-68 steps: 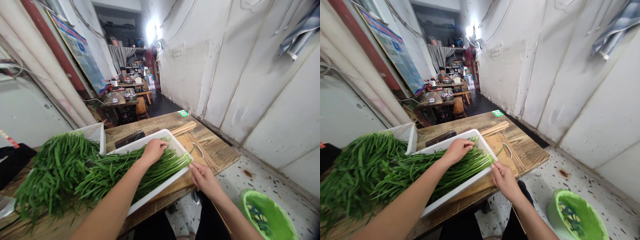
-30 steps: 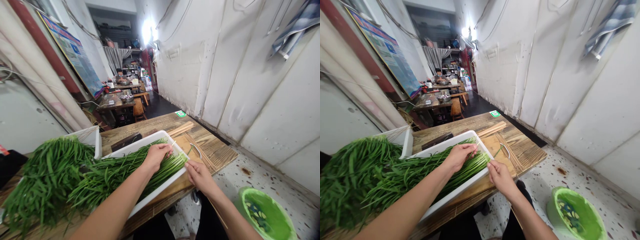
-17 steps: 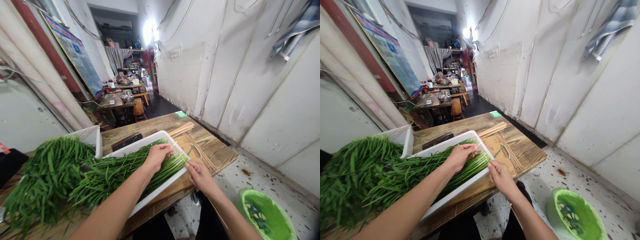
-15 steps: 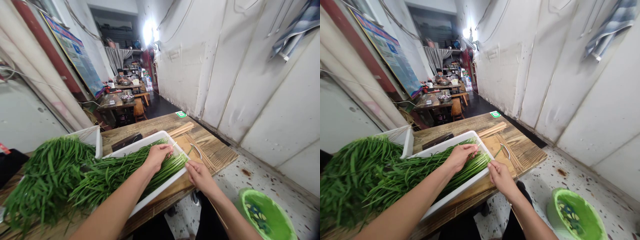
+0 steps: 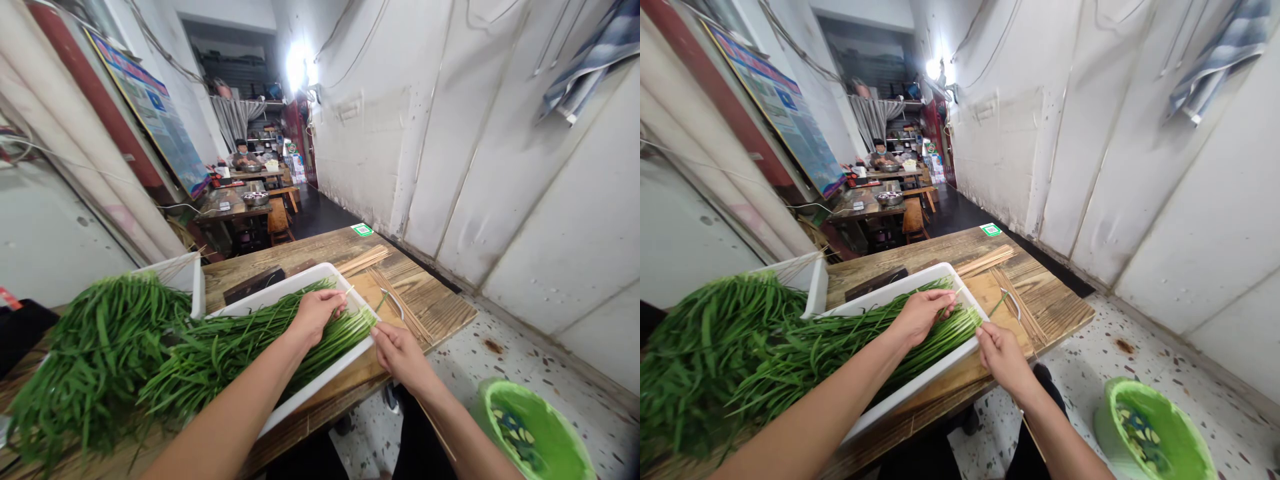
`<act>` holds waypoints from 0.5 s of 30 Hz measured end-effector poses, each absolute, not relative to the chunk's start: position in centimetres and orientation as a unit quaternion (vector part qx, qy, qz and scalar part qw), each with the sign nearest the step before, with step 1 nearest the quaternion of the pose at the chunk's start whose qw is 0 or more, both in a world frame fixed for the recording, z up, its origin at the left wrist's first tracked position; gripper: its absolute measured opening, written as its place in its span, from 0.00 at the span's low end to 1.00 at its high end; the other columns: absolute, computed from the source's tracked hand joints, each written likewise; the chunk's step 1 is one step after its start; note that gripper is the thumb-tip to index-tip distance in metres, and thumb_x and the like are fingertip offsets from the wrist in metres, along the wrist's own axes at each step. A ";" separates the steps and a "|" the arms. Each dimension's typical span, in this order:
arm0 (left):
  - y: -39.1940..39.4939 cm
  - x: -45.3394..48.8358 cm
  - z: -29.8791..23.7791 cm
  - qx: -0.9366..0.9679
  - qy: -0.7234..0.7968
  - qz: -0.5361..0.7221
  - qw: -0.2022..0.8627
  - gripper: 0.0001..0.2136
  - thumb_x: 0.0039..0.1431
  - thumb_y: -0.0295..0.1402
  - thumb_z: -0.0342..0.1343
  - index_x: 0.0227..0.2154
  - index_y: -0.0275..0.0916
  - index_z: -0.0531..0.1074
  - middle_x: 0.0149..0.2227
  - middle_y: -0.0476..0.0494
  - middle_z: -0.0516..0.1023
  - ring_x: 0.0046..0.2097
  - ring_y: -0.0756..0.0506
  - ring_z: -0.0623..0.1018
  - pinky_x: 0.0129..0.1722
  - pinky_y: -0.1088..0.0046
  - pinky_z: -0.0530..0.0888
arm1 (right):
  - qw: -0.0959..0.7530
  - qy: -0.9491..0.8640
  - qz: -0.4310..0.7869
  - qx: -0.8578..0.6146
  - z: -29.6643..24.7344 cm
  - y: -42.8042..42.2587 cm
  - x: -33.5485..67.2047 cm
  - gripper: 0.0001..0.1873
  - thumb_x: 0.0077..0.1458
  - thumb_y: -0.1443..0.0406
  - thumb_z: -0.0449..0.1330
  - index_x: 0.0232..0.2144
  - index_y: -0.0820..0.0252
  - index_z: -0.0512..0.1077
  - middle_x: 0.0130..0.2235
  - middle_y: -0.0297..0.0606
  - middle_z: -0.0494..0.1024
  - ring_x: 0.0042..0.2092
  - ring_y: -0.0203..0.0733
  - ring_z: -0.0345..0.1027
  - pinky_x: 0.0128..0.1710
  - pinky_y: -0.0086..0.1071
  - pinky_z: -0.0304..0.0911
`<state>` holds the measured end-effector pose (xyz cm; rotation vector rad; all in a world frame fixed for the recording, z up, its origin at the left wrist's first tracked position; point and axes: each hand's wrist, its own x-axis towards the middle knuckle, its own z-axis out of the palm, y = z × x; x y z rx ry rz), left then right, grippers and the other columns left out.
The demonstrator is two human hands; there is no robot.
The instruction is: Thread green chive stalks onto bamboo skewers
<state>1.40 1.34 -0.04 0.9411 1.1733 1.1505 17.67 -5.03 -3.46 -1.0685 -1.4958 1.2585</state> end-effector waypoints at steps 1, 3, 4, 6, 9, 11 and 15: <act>1.3 1.4 0.0 0.403 0.503 0.493 0.584 0.08 0.40 0.28 0.62 0.26 0.29 0.76 0.19 0.47 0.72 0.22 0.55 0.68 0.23 0.79 0.63 | 0.441 -0.603 0.506 -0.432 -3.5 -5.0 17.7 0.19 0.59 0.55 0.51 0.20 0.56 0.56 0.11 0.22 0.57 0.14 0.29 0.44 0.16 0.26 0.43; 1.3 1.4 0.0 0.401 0.504 0.495 0.583 0.08 0.40 0.28 0.62 0.26 0.29 0.76 0.19 0.47 0.72 0.22 0.55 0.68 0.23 0.79 0.63 | 0.439 -0.603 0.504 -0.435 -3.4 -5.0 17.6 0.19 0.59 0.55 0.51 0.20 0.56 0.56 0.11 0.22 0.57 0.14 0.29 0.44 0.16 0.26 0.43; 1.3 1.4 0.0 0.401 0.504 0.496 0.582 0.08 0.40 0.27 0.62 0.26 0.29 0.76 0.19 0.47 0.72 0.22 0.55 0.68 0.23 0.79 0.63 | 0.439 -0.603 0.504 -0.436 -3.4 -5.0 17.6 0.18 0.58 0.55 0.51 0.20 0.57 0.56 0.11 0.22 0.57 0.14 0.29 0.44 0.16 0.26 0.43; 1.3 1.5 0.0 0.399 0.505 0.497 0.581 0.08 0.40 0.27 0.62 0.26 0.29 0.77 0.19 0.47 0.72 0.22 0.54 0.68 0.23 0.79 0.63 | 0.438 -0.600 0.506 -0.438 -3.4 -5.0 17.6 0.18 0.58 0.55 0.51 0.21 0.57 0.57 0.11 0.22 0.57 0.14 0.29 0.44 0.16 0.26 0.42; 1.3 1.4 0.0 0.403 0.507 0.496 0.578 0.08 0.40 0.27 0.62 0.26 0.29 0.77 0.19 0.47 0.73 0.22 0.54 0.68 0.23 0.78 0.63 | 0.438 -0.599 0.507 -0.438 -3.3 -5.0 17.7 0.18 0.58 0.54 0.51 0.21 0.56 0.57 0.11 0.22 0.56 0.14 0.29 0.44 0.16 0.26 0.42; 1.3 1.4 0.1 0.404 0.511 0.495 0.575 0.08 0.40 0.26 0.62 0.27 0.29 0.77 0.19 0.47 0.73 0.22 0.54 0.68 0.23 0.78 0.63 | 0.437 -0.602 0.503 -0.439 -3.4 -5.0 17.7 0.18 0.58 0.55 0.51 0.21 0.57 0.56 0.12 0.22 0.57 0.15 0.29 0.45 0.16 0.26 0.43; 1.3 1.4 0.1 0.409 0.518 0.495 0.565 0.09 0.38 0.26 0.63 0.27 0.29 0.78 0.19 0.46 0.73 0.22 0.54 0.68 0.23 0.78 0.64 | 0.439 -0.606 0.497 -0.439 -3.6 -5.0 17.8 0.19 0.59 0.55 0.51 0.20 0.57 0.56 0.12 0.23 0.57 0.15 0.29 0.45 0.17 0.26 0.44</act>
